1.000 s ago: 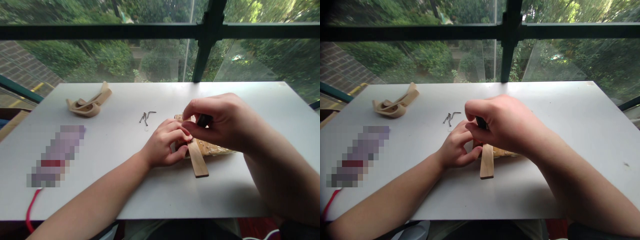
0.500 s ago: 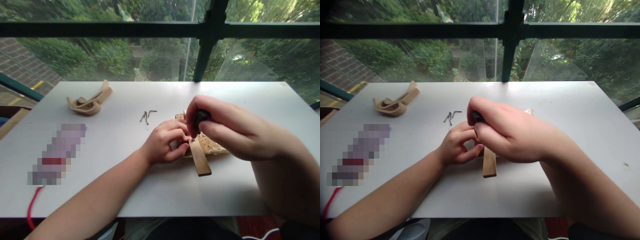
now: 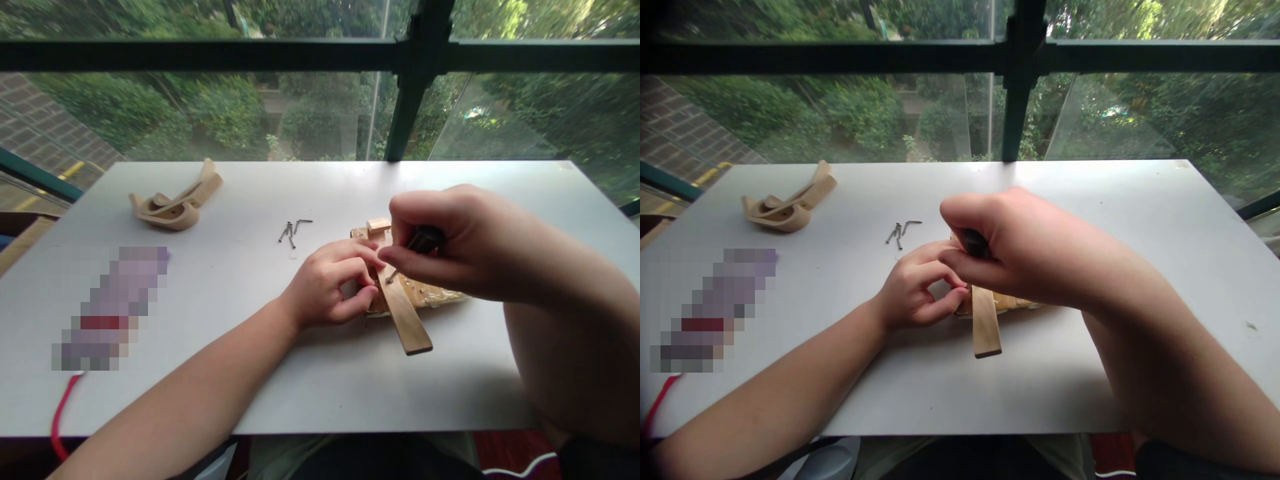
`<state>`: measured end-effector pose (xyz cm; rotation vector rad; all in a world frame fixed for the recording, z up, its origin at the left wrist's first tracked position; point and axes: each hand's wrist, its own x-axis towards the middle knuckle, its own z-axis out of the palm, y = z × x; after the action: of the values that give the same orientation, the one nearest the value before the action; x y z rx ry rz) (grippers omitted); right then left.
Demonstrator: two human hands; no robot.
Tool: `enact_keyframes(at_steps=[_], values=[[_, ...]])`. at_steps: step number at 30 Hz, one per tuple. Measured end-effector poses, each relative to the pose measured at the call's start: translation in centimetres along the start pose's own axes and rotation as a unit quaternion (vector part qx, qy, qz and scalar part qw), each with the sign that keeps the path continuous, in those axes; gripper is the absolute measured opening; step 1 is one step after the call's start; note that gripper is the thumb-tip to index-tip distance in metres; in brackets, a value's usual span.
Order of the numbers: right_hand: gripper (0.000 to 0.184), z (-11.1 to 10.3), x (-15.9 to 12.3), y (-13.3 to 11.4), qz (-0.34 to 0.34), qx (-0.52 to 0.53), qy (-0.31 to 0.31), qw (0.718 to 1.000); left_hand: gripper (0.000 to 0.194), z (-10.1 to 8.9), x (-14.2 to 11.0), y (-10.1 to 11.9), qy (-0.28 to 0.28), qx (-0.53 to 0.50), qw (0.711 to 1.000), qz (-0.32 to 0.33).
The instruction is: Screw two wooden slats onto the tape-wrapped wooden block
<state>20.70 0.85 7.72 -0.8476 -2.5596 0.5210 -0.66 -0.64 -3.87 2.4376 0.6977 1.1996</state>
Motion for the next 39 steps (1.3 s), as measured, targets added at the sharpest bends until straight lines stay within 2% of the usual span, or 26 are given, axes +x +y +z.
enact_keyframes(at_steps=[3, 6, 8, 11, 17, 21, 25, 28, 30, 32, 35, 39], values=[[0.029, 0.3, 0.2, 0.1, 0.008, -0.004, 0.021, 1.0, 0.006, 0.0, 0.0, 0.1, 0.001, 0.001, 1.0, -0.003], [0.011, 0.7, 0.4, -0.1, -0.002, 0.019, 0.031, 0.999, 0.006, 0.0, -0.1, 0.1, 0.009, 0.019, 1.0, -0.006], [0.003, 0.9, 0.4, -0.2, -0.025, 0.051, 0.014, 0.998, 0.006, 0.1, -0.1, 0.1, 0.02, 0.036, 0.999, -0.003], [0.006, 0.9, 0.3, -0.4, -0.031, 0.084, -0.01, 0.996, 0.006, 0.1, -0.1, 0.0, 0.026, 0.048, 0.998, 0.007], [0.031, 0.0, -0.6, -0.5, 0.023, 0.097, -0.059, 0.993, 0.007, 0.0, 0.2, 0.0, 0.006, -0.001, 1.0, -0.002], [0.029, -1.0, -1.1, -0.1, 0.01, 0.069, -0.07, 0.995, 0.005, 0.0, 0.0, -0.1, 0.006, -0.007, 1.0, -0.006], [0.018, -1.3, -1.0, 0.2, -0.025, 0.058, -0.095, 0.994, 0.007, 0.0, -0.1, -0.1, 0.013, -0.005, 1.0, -0.011], [0.009, -1.1, -0.7, 0.3, -0.028, 0.033, -0.072, 0.996, 0.006, 0.1, -0.1, -0.2, 0.004, -0.004, 1.0, -0.014], [0.011, -0.9, -0.4, 0.4, -0.022, 0.025, -0.051, 0.998, 0.005, 0.1, -0.1, -0.2, -0.002, -0.007, 1.0, -0.01], [0.012, -0.6, -0.2, 0.4, -0.017, 0.037, -0.051, 0.998, 0.005, 0.1, -0.1, -0.3, 0.0, -0.009, 1.0, -0.005], [0.004, -0.2, 0.0, 0.1, -0.02, 0.056, -0.065, 0.996, 0.005, 0.2, -0.1, -0.3, 0.011, -0.003, 1.0, 0.004], [0.015, 0.4, 0.2, -0.4, 0.016, 0.003, -0.026, 1.0, 0.004, 0.1, 0.0, -0.2, 0.012, 0.009, 1.0, 0.008]])
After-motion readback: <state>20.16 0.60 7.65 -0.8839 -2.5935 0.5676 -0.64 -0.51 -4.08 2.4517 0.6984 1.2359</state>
